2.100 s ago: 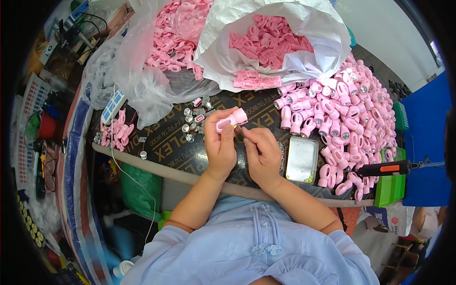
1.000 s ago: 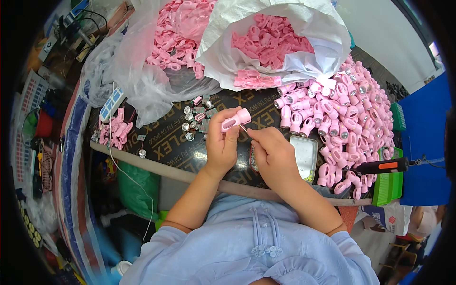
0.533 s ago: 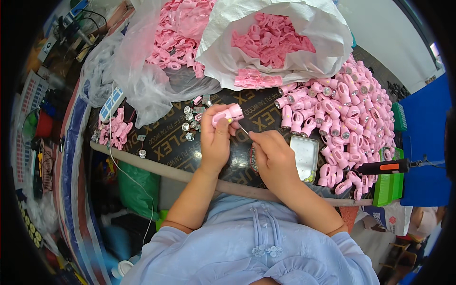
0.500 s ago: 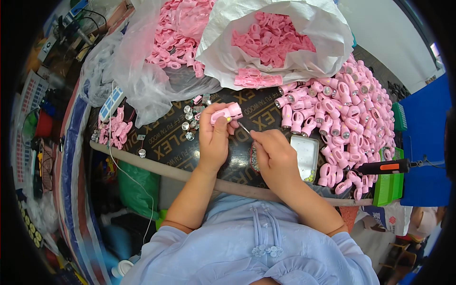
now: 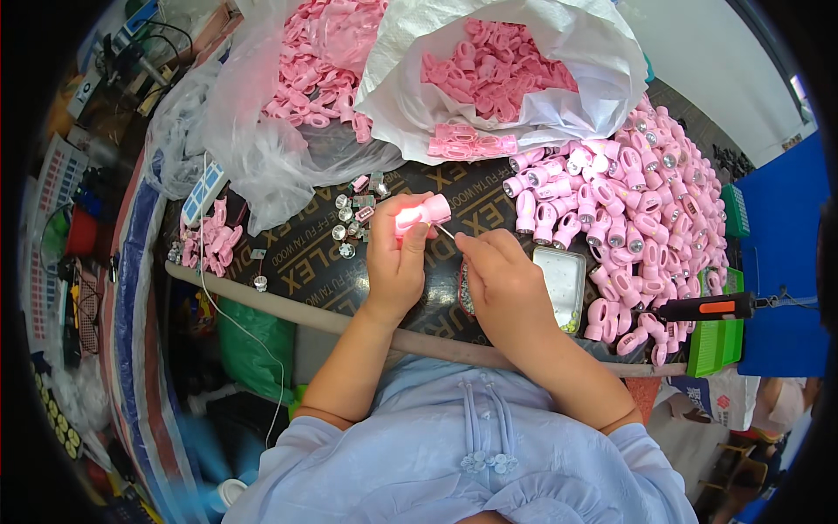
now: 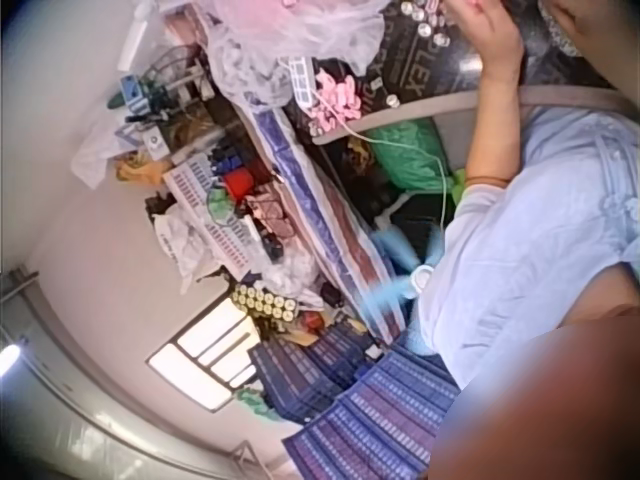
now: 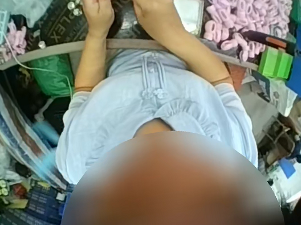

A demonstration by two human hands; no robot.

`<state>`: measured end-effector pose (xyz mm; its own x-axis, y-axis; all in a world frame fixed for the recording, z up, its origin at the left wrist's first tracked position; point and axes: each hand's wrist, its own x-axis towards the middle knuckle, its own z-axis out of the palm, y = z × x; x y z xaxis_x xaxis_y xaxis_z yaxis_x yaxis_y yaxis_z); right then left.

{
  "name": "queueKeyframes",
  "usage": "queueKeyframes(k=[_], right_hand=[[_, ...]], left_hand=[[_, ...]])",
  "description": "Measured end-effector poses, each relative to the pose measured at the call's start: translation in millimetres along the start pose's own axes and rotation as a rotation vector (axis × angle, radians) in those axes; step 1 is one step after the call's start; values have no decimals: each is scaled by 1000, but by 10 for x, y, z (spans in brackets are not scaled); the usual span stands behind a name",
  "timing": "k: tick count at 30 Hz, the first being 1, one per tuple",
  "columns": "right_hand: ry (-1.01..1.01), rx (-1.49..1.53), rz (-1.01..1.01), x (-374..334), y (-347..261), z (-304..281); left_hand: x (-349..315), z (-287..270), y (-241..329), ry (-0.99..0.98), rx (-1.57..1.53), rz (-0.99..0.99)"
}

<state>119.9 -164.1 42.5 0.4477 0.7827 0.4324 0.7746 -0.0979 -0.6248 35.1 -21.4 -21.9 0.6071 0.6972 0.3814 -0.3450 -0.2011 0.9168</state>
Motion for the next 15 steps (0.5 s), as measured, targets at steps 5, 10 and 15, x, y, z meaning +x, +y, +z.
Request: queueKeyframes(k=[5, 10, 15], right_hand=[[12, -209, -60, 27, -33, -27], [28, -240, -76, 54, -28, 51], [64, -258, -42, 45, -27, 203]], left_hand=[[-9, -7, 17, -25, 116, 4], [-54, 19, -88, -40, 259, 97], [-49, 81, -129, 14, 332, 234]])
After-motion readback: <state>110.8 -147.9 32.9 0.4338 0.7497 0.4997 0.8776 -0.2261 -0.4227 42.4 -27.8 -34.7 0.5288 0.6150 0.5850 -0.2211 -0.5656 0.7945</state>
